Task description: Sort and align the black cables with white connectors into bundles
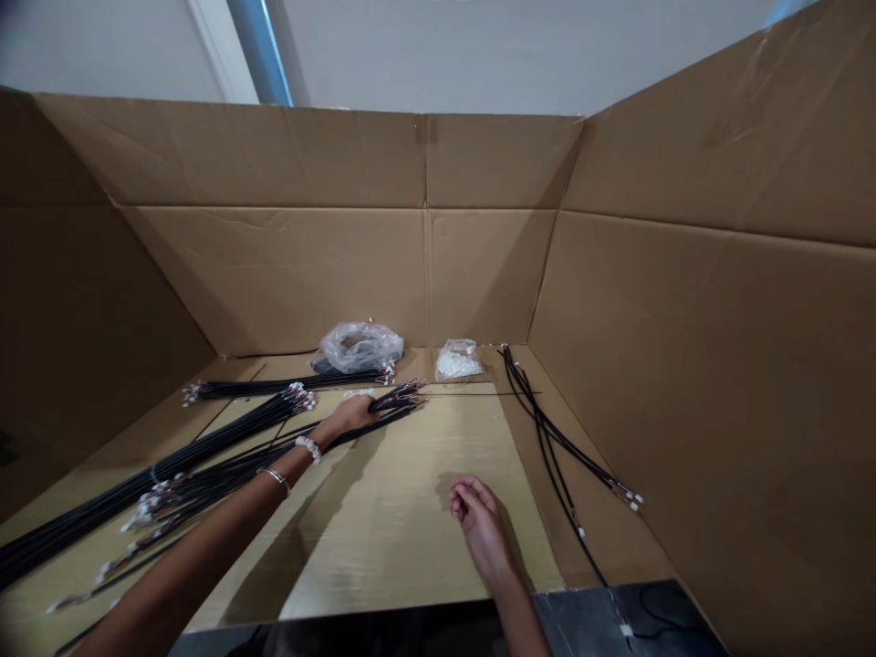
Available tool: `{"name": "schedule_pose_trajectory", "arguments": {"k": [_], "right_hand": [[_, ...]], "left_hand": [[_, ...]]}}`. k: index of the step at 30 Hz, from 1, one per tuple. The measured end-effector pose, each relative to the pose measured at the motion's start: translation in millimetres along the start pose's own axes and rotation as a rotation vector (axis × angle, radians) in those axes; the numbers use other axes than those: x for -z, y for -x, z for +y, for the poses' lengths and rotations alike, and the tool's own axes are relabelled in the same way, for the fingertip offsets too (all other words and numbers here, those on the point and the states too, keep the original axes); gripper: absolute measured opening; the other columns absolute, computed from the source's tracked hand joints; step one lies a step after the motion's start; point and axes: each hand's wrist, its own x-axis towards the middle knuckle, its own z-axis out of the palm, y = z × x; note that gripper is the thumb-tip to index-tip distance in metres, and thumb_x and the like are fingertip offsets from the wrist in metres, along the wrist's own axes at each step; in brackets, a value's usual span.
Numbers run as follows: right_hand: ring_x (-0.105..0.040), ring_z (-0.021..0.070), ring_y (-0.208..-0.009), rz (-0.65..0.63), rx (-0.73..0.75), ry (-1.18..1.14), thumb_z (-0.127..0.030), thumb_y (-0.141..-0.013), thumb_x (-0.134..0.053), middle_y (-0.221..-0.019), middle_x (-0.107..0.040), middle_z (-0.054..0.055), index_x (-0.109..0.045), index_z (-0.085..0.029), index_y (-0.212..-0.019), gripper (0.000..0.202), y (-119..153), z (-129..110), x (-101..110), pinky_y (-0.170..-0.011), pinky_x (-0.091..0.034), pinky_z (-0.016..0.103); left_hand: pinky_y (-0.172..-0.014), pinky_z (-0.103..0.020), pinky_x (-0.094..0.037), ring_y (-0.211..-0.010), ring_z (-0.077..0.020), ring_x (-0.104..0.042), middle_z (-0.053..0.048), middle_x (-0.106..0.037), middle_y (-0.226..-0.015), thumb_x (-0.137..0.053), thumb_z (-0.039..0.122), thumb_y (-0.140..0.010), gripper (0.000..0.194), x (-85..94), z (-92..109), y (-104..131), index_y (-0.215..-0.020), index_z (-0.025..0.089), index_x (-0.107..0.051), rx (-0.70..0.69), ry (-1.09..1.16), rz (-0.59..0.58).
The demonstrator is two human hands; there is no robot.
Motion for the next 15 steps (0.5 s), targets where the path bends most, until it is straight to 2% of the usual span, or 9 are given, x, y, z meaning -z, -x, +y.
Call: {"name": "schedule_pose_trajectory", "arguments": {"k": [10, 15], "right_hand": [[-0.052, 0.0124, -0.057, -0.001, 0.002, 0.005, -0.038, -0.045, -0.095, -0.062, -0.065, 0.002, -0.074, -0.017, -0.066, 0.036, 0.8, -0.6, -1.1, -0.055, -0.038, 0.026], [-0.052, 0.0134, -0.057, 0.002, 0.013, -0.002, -0.036, -0.047, -0.094, -0.064, -0.066, 0.002, -0.074, -0.019, -0.068, 0.034, -0.3, 1.4, 0.1, -0.055, -0.039, 0.027]], "left_hand": [[-0.073, -0.031, -0.049, -0.089, -0.0298, -0.071, -0.015, -0.076, -0.098, -0.062, 0.03, -0.075, 0.025, 5.8, -0.7, -0.6, -0.091, 0.016, -0.075, 0.003, -0.089, -0.032], [-0.078, -0.035, -0.049, -0.094, -0.0338, -0.069, -0.019, -0.074, -0.102, -0.057, 0.029, -0.079, 0.027, 12.1, -2.5, 2.2, -0.091, 0.013, -0.074, -0.047, -0.063, -0.016]]}}
